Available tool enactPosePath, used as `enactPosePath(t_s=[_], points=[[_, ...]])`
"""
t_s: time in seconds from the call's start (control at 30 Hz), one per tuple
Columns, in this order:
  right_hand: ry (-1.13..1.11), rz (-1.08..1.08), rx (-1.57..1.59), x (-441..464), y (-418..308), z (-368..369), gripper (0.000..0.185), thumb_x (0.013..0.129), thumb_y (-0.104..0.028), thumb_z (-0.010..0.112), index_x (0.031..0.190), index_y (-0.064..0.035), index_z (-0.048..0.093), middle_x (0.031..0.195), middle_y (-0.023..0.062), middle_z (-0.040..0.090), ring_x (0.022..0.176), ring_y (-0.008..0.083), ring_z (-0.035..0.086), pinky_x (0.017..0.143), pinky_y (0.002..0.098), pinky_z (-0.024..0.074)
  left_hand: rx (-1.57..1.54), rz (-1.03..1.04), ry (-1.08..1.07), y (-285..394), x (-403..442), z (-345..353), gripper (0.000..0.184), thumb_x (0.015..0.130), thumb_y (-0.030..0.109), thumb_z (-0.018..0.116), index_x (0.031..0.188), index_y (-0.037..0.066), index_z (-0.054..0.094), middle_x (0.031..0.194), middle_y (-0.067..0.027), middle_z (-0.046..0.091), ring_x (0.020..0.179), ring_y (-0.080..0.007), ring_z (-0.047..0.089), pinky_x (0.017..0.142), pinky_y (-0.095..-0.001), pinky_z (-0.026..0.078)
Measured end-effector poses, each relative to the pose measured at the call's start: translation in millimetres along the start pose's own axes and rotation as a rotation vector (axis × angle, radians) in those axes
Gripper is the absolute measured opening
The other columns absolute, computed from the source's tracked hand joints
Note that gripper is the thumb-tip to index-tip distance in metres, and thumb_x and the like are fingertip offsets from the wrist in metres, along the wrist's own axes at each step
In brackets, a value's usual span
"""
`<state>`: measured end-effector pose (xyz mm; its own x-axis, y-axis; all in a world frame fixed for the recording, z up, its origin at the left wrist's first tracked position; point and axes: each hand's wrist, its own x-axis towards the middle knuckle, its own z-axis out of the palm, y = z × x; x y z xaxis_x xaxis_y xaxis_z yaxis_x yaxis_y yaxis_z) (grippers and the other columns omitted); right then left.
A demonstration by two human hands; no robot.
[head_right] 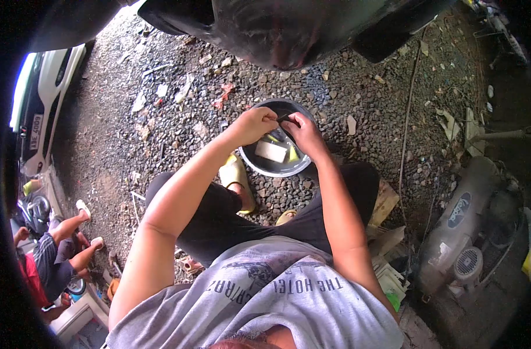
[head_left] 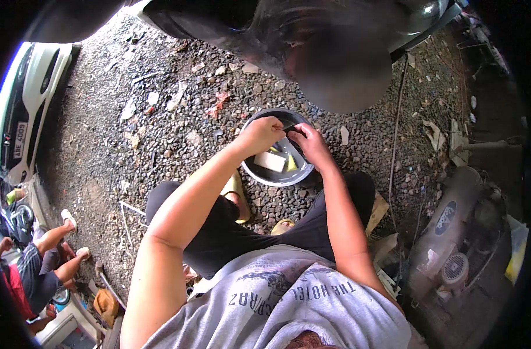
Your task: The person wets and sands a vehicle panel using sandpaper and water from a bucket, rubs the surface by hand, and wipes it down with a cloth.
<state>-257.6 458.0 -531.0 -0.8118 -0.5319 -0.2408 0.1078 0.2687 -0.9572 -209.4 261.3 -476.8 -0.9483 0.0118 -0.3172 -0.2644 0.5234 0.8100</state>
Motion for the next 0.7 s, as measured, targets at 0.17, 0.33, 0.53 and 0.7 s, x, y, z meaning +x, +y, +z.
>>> enactPosePath(t_s=[0.17, 0.33, 0.53, 0.7], points=[[0.083, -0.072, 0.1, -31, -54, -21, 0.012, 0.098, -0.012, 0.062, 0.101, -0.0004, 0.063, 0.089, 0.001, 0.065, 0.083, 0.0072, 0.055, 0.076, 0.0265, 0.0469, -0.306, 0.016, -0.089, 41, -1, -8, 0.019, 0.092, 0.014, 0.065, 0.1, -0.003, 0.068, 0.083, -0.0074, 0.07, 0.074, -0.0126, 0.065, 0.07, -0.0289, 0.054], [0.194, -0.224, -0.14, -59, -117, -32, 0.013, 0.095, -0.008, 0.066, 0.103, 0.0013, 0.062, 0.095, 0.0067, 0.067, 0.089, 0.0124, 0.062, 0.079, 0.0304, 0.0497, -0.051, 0.34, 0.187, 86, -28, -8, 0.012, 0.092, 0.008, 0.06, 0.099, -0.002, 0.064, 0.087, -0.0177, 0.067, 0.082, -0.0322, 0.067, 0.073, -0.04, 0.051], [0.239, -0.474, -0.506, -84, -181, -51, 0.013, 0.089, -0.005, 0.069, 0.099, 0.0, 0.064, 0.096, 0.0125, 0.065, 0.088, 0.0281, 0.064, 0.08, 0.0359, 0.051, -0.148, 0.575, 0.213, 118, -45, -14, 0.01, 0.093, 0.004, 0.062, 0.101, -0.001, 0.06, 0.09, -0.0188, 0.065, 0.085, -0.0336, 0.066, 0.075, -0.04, 0.051], [0.435, -0.872, -1.13, -103, -248, -65, 0.016, 0.082, -0.006, 0.072, 0.096, -0.0101, 0.066, 0.094, 0.0062, 0.063, 0.087, 0.0267, 0.061, 0.073, 0.0418, 0.0465, -0.568, 0.451, 0.108, 133, -56, -20, 0.019, 0.098, 0.013, 0.065, 0.109, -0.001, 0.062, 0.094, -0.0094, 0.067, 0.087, -0.0155, 0.064, 0.077, -0.0317, 0.051]])
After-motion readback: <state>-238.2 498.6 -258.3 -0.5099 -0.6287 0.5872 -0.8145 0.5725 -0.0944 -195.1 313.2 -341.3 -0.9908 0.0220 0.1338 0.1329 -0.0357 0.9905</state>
